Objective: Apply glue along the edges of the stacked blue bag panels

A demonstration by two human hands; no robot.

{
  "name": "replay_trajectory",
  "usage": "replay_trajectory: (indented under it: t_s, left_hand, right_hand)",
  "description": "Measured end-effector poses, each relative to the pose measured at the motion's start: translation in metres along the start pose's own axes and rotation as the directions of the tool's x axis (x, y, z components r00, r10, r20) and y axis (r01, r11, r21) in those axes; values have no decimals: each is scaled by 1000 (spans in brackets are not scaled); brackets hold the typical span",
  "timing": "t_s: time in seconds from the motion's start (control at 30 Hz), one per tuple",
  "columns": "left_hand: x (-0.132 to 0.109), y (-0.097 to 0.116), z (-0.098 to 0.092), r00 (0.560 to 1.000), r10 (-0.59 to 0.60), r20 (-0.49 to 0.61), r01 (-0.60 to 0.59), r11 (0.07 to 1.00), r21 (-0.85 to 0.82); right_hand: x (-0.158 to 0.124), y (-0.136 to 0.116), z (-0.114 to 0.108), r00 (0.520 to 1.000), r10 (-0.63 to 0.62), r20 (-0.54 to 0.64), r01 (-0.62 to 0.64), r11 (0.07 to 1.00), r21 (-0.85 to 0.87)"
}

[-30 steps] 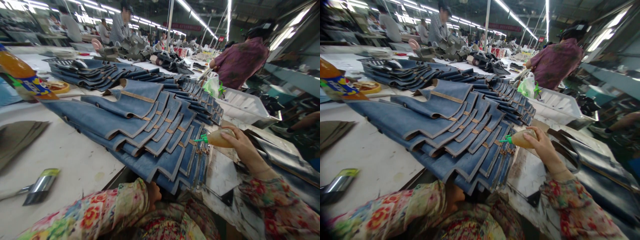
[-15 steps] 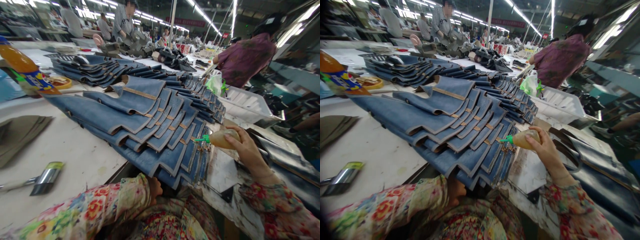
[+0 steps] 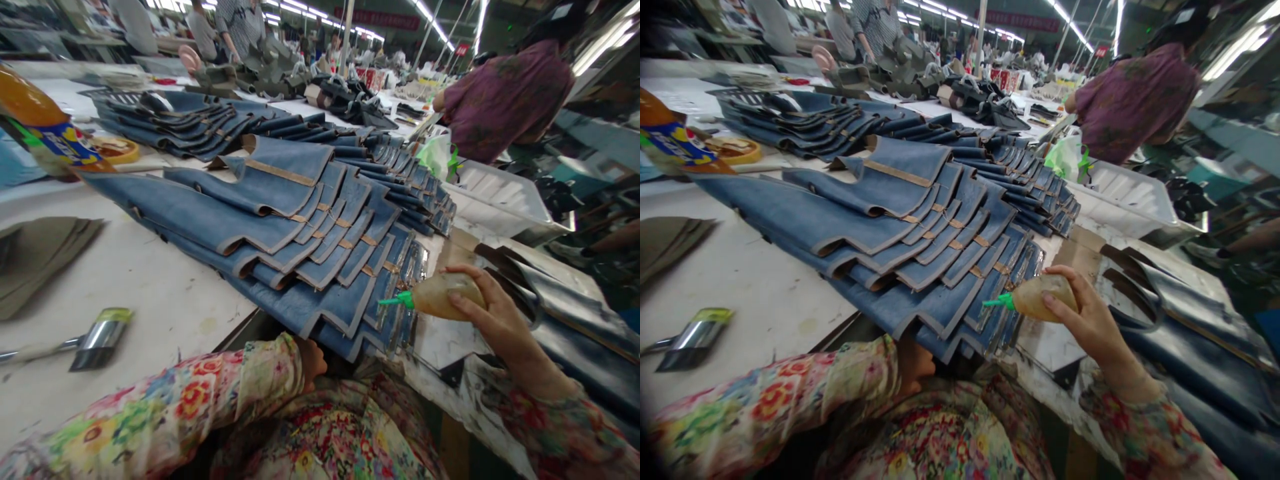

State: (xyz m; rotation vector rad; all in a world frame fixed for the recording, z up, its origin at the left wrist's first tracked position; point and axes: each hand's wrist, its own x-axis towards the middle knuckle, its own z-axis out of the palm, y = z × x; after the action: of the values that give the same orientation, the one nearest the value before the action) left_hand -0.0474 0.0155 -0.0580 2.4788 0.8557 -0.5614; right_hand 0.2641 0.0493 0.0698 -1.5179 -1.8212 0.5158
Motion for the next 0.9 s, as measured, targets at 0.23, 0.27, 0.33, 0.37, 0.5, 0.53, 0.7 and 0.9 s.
replay_trajectory:
  t_s: [0.23, 0.27, 0.33, 0.37, 0.5, 0.53, 0.7, 0.9]
  left_hand:
    - [0, 1, -7, 999, 48, 17, -49, 997, 59]
    - [0, 1, -7, 999, 43, 26, -45, 997, 62]
    - [-1, 1, -8, 998, 27, 55, -31, 997, 65]
    - [-2, 1, -9, 998, 26, 60, -30, 997, 68]
    - [-6, 0, -7, 997, 74, -14, -73, 994, 85]
    - [-6, 0, -6, 997, 77, -24, -74, 993, 88]
    - [5, 0, -2, 999, 20, 33, -21, 999, 50]
    - [14, 0, -3, 988, 29, 149, -37, 998, 48]
  right_hand:
    - [-16, -10, 1, 978, -198, 68, 199, 980, -11]
    - [-17, -10, 1, 972, -225, 69, 226, 974, -4]
    - [-16, -7, 0, 965, -255, 57, 256, 967, -7]
    - [-14, -5, 0, 965, -260, 32, 260, 965, -16]
    - [-6, 0, 1, 962, -228, -148, 224, 974, -44]
    - [-6, -2, 1, 959, -224, -173, 222, 975, -33]
    - [-19, -22, 8, 945, -323, -56, 327, 939, 107]
    - [-29, -43, 15, 909, -415, 38, 405, 901, 155]
